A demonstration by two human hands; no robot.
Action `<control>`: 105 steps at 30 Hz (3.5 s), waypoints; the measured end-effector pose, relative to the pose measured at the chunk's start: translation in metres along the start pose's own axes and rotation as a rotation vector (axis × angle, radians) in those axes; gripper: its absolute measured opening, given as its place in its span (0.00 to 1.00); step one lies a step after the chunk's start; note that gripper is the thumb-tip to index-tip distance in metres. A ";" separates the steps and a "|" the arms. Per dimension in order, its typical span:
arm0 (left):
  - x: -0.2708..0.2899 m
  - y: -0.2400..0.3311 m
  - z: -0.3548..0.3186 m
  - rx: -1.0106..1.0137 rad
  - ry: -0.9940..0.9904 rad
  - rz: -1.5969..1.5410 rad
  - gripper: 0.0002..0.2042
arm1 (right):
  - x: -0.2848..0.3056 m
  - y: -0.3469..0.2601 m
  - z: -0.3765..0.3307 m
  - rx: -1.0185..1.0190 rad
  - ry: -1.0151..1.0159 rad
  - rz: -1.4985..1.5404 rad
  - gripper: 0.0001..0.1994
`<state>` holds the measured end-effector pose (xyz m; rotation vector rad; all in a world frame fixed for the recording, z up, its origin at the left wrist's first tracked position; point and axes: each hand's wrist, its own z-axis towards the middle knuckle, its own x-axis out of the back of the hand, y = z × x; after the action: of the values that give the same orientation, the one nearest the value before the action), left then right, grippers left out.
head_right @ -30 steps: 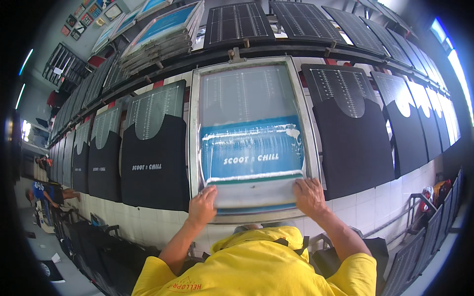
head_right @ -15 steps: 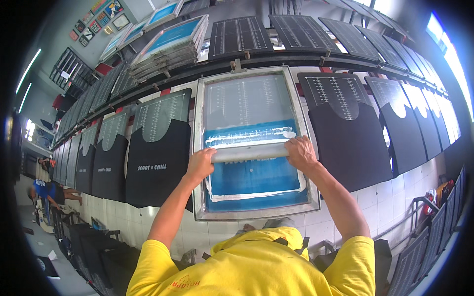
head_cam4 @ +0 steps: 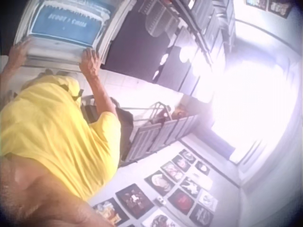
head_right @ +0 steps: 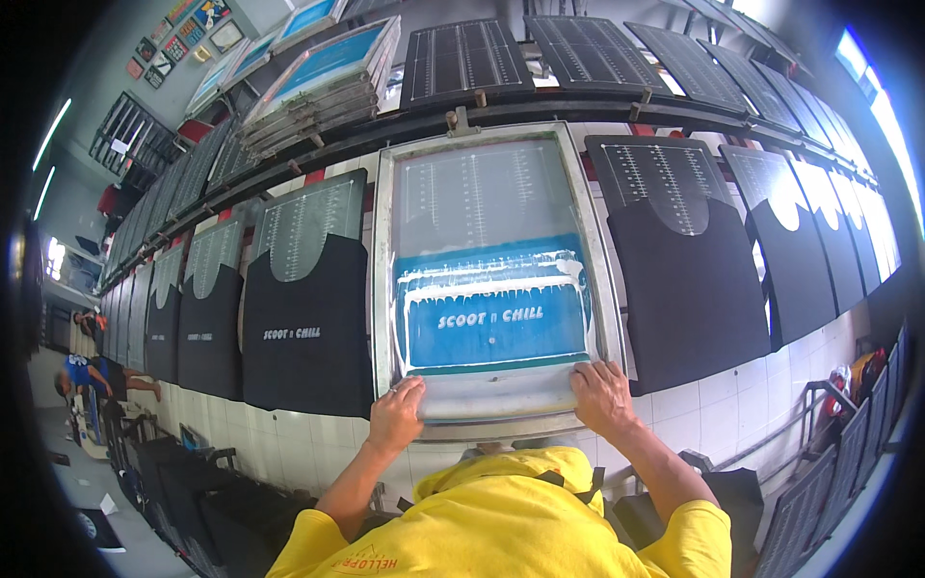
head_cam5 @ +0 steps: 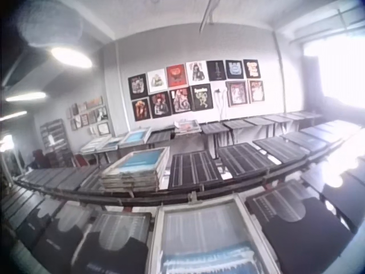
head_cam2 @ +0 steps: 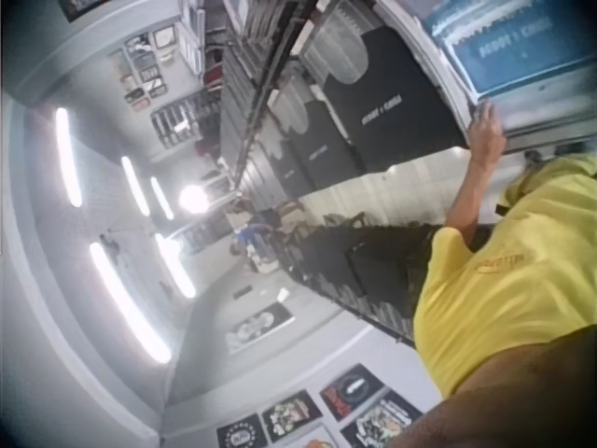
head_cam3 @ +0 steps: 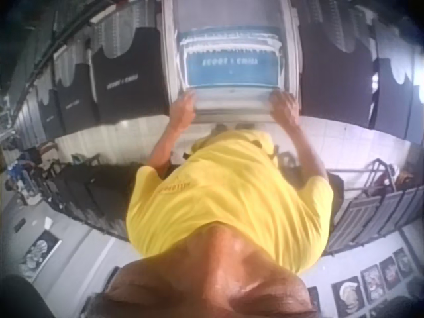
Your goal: The person performs screen printing on garments by applying ink with a squeegee through a framed mesh screen onto black t-shirts secured on a printing table.
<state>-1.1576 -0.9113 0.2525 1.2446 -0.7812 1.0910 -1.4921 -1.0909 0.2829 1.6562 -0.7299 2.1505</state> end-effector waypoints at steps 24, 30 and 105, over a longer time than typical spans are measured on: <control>0.033 -0.014 0.041 0.028 -0.074 -0.063 0.17 | 0.024 0.007 0.040 0.029 0.021 -0.009 0.11; 0.021 0.014 -0.035 0.043 -0.102 -0.053 0.19 | 0.022 -0.028 -0.024 -0.015 -0.054 0.042 0.15; 0.011 0.003 -0.001 0.003 -0.036 -0.001 0.15 | 0.009 -0.005 0.004 0.026 0.012 0.014 0.12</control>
<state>-1.1568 -0.9077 0.2629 1.2701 -0.8067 1.0722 -1.4888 -1.0895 0.2932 1.6538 -0.7145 2.1866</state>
